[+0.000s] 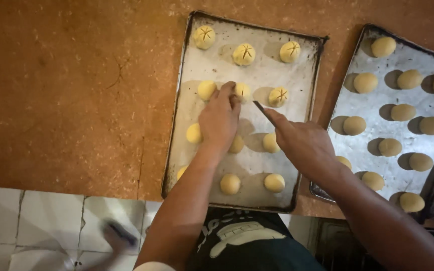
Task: Scoring dough balls on baking trays using a small blade in a bakery
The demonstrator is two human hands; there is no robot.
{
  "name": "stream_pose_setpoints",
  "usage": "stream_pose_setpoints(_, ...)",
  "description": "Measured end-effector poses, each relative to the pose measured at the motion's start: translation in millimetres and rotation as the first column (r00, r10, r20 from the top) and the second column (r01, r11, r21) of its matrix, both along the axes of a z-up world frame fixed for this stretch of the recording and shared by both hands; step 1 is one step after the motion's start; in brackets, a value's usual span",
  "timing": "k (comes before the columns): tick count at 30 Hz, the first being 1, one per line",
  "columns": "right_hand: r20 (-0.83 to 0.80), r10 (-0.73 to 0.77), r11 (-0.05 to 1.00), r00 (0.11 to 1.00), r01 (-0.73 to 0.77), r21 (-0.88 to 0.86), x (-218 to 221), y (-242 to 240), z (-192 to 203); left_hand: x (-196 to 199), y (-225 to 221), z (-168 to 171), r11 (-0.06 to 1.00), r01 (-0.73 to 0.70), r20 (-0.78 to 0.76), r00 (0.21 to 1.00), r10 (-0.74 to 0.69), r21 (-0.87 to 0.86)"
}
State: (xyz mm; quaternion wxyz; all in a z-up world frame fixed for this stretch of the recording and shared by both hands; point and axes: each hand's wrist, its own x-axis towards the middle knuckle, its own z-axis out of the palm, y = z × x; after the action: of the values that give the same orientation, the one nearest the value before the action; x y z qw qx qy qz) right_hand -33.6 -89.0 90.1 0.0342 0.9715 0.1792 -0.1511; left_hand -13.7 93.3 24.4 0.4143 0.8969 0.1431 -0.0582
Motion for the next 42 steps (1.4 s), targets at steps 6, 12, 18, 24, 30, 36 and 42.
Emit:
stream_pose_setpoints(6,0.164,0.100,0.974,0.981,-0.130,0.186,21,21,-15,0,-1,0,0.999,-0.027,-0.108,0.994,0.023,-0.034)
stream_pose_setpoints(12,0.113,0.146,0.970,0.983,-0.164,0.179,20,26,-2,3,-5,-1,0.999,-0.011,-0.093,0.996,0.014,0.033)
stream_pose_setpoints(18,-0.015,0.090,0.993,0.996,-0.089,0.075,4,-1,9,6,-7,2,0.999,-0.041,-0.044,0.998,0.042,0.026)
stream_pose_setpoints(24,0.469,0.257,0.954,0.845,-0.298,0.015,29,12,-31,5,-13,-1,0.996,-0.059,-0.066,0.996,0.064,0.071)
stream_pose_setpoints(30,0.179,0.184,0.945,0.966,-0.224,0.237,30,25,1,8,-13,-11,0.993,-0.028,-0.013,0.999,0.030,0.119)
stream_pose_setpoints(36,-0.192,-0.089,0.994,0.977,0.076,-0.075,12,39,57,-6,6,6,0.999,0.016,-0.045,0.999,-0.015,0.042)
stream_pose_setpoints(42,-0.023,0.135,0.969,0.991,-0.127,0.211,24,71,0,-16,60,-16,0.965,-0.194,0.252,0.957,0.146,0.178)
